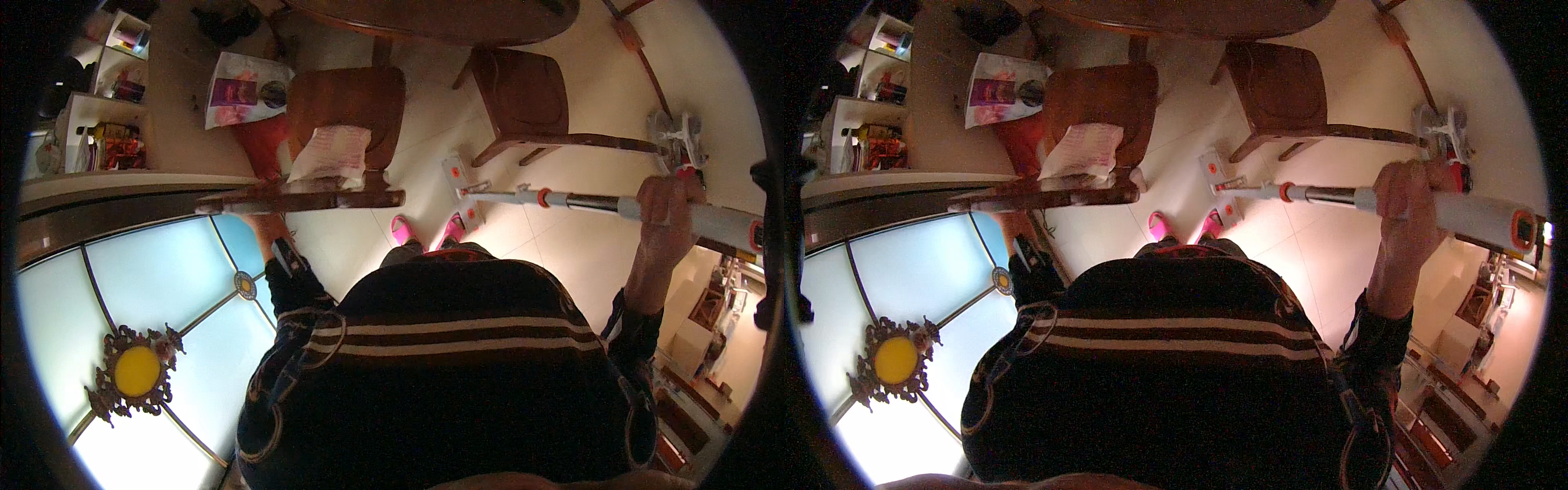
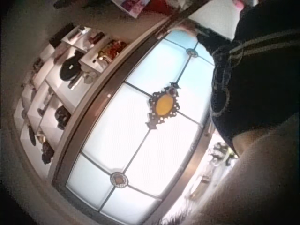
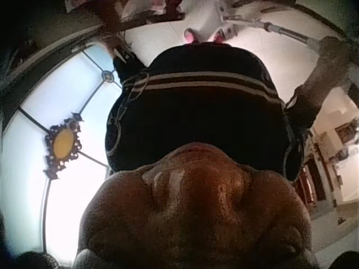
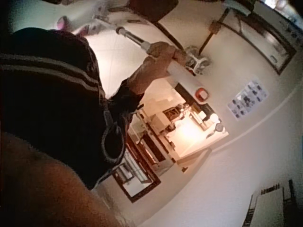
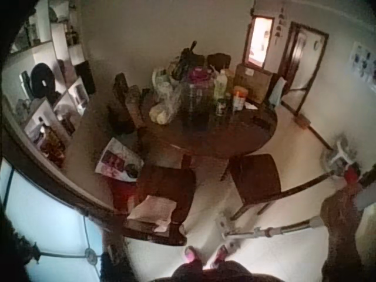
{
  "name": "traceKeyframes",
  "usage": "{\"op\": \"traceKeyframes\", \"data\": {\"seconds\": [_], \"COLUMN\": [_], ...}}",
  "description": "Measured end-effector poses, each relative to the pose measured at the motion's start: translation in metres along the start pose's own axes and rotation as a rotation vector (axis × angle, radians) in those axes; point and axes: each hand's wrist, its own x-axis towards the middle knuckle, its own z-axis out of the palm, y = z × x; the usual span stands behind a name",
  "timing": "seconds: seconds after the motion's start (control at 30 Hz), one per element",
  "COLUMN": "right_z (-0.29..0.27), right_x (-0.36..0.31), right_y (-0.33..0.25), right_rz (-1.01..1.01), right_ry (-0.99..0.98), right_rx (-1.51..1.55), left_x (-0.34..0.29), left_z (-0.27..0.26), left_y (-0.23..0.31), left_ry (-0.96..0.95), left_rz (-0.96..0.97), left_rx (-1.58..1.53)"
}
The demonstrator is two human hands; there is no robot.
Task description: The person vacuums a tiled floor around a dining table and chairs using a corded stick vacuum. They move chairs to reach under the table and continue vacuuming the open floor area.
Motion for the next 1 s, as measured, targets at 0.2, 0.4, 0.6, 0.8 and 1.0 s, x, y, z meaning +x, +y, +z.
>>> {"op": "traceKeyframes", "data": {"seconds": [0.2, 0.4, 0.6, 0.8, 1.0], "right_z": [0.014, 0.034, 0.039, 0.017, -0.057], "right_x": [0.047, 0.081, 0.086, 0.006, -0.066], "right_y": [0.023, 0.071, 0.119, 0.168, 0.122], "right_rz": [-0.223, -0.325, -0.255, 0.124, 0.042], "right_ry": [-0.055, 0.240, 0.335, 0.275, -0.072], "right_rx": [0.079, -0.245, 0.162, -0.026, -0.196], "left_x": [-0.010, -0.015, -0.057, -0.207, -0.269], "left_z": [-0.054, -0.119, -0.205, -0.194, 0.002], "left_y": [0.029, 0.057, 0.074, -0.036, -0.247], "left_ry": [0.021, 0.070, 0.146, -0.347, -0.875], "left_rz": [-0.013, -0.041, -0.170, -0.875, -0.847], "left_rx": [0.068, 0.190, 0.462, 0.877, 1.116]}}
